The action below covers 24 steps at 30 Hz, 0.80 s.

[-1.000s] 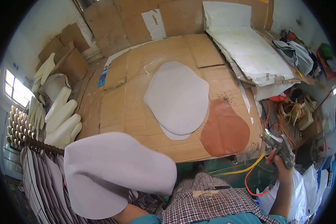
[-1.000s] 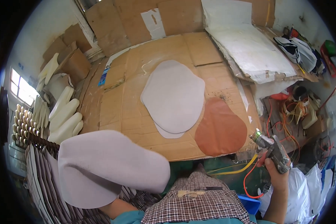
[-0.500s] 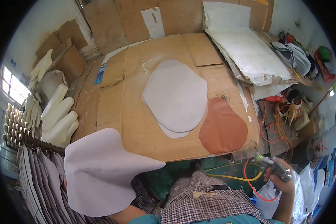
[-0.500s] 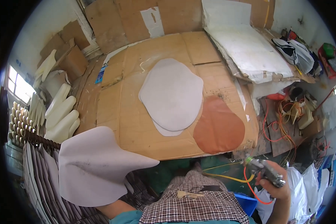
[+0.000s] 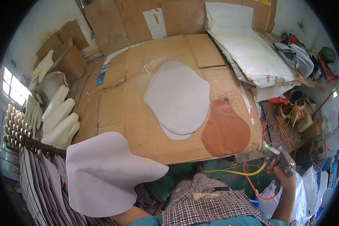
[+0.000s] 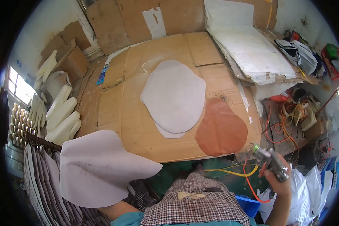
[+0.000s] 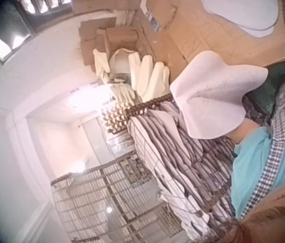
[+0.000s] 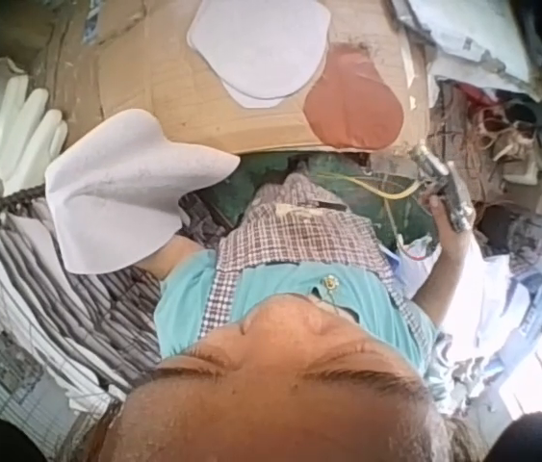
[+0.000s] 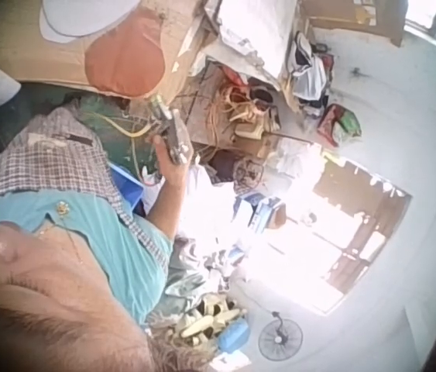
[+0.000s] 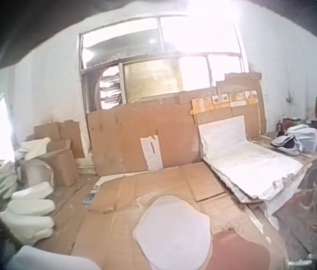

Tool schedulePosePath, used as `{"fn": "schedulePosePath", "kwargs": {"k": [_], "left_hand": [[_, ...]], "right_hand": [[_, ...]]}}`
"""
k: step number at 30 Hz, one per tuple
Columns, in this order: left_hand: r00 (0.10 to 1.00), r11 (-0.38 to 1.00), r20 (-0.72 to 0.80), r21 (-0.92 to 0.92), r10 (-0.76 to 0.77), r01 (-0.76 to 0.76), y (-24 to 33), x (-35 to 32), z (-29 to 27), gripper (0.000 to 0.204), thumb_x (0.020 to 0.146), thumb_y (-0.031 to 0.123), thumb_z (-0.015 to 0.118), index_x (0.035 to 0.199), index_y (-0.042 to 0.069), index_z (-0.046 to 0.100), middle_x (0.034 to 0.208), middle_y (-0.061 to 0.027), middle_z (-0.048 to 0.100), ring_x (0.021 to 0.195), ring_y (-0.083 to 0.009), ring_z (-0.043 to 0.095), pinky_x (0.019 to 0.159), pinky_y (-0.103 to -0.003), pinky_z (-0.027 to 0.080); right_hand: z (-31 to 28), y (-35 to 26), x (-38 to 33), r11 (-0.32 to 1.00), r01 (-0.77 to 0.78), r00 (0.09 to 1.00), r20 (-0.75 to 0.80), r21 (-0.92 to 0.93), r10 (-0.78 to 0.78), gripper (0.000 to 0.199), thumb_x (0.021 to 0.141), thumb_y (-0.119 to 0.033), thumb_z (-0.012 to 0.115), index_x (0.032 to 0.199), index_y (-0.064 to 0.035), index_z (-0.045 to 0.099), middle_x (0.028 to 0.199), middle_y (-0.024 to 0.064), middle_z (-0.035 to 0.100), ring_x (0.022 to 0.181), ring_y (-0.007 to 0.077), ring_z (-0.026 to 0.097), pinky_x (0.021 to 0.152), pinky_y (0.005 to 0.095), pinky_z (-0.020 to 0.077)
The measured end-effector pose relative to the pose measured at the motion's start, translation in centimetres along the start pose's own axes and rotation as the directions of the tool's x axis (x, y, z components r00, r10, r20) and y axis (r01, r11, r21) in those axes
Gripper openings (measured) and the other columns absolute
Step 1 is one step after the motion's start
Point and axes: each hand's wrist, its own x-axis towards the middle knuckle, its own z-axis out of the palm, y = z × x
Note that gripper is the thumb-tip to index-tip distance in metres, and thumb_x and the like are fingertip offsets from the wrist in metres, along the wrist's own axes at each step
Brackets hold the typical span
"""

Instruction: Picking up white fabric or foam pieces from a workspace and placing them onto a metal drying rack.

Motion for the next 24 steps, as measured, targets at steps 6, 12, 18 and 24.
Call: {"fn": "schedulePosePath", "kwargs": {"k": [6, 12, 18, 24], "left_hand": [[0.999, 1.000, 0.038, 0.015, -0.009, 0.009, -0.3, 1.7, 0.2, 0.028, 0.084, 0.018, 0.051, 0.101, -0.002, 0.059, 0.093, -0.0117, 0.063, 0.081, -0.0222, 0.062, 0.072, -0.031, 0.050], [0.998, 0.999, 0.062, 0.046, -0.027, 0.025, -0.8, 3.5, -0.4, 0.028, 0.084, 0.018, 0.051, 0.101, -0.002, 0.059, 0.094, -0.0117, 0.063, 0.082, -0.0222, 0.061, 0.073, -0.031, 0.050], [0.997, 0.997, 0.060, 0.068, -0.045, 0.041, 0.6, 3.1, 1.4, 0.028, 0.084, 0.018, 0.051, 0.101, -0.002, 0.059, 0.094, -0.0117, 0.063, 0.082, -0.0223, 0.061, 0.073, -0.031, 0.049], [0.998, 0.993, 0.034, 0.109, -0.057, 0.053, 0.8, 4.6, 0.8, 0.028, 0.085, 0.018, 0.050, 0.102, -0.002, 0.059, 0.095, -0.0117, 0.063, 0.083, -0.0224, 0.061, 0.074, -0.031, 0.049]], "right_hand": [[0.7, 0.2, -0.8, 0.996, -0.077, 0.995, 0.069, 0.049, 0.074, 0.058, 0.073, -0.016, 0.067, 0.121, 0.0034, 0.041, 0.075, 0.0078, 0.058, 0.065, 0.0166, 0.059, 0.062, 0.0288, 0.0486], [-0.7, -0.5, -1.6, 0.998, -0.066, 0.998, -0.022, -0.021, 0.066, 0.055, 0.073, -0.013, 0.066, 0.119, 0.0045, 0.043, 0.075, 0.0072, 0.057, 0.066, 0.0154, 0.058, 0.061, 0.0278, 0.0483], [0.2, 0.1, -1.6, 0.999, -0.046, 0.977, 0.208, -0.005, 0.046, 0.049, 0.073, -0.010, 0.065, 0.116, 0.0047, 0.046, 0.079, 0.0083, 0.059, 0.066, 0.0154, 0.059, 0.061, 0.0280, 0.0489], [3.4, 0.5, 2.3, 0.986, 0.050, 0.997, -0.061, 0.159, -0.041, 0.046, 0.076, -0.011, 0.065, 0.115, 0.0030, 0.045, 0.077, 0.0066, 0.058, 0.065, 0.0154, 0.058, 0.061, 0.0280, 0.0493]]}}
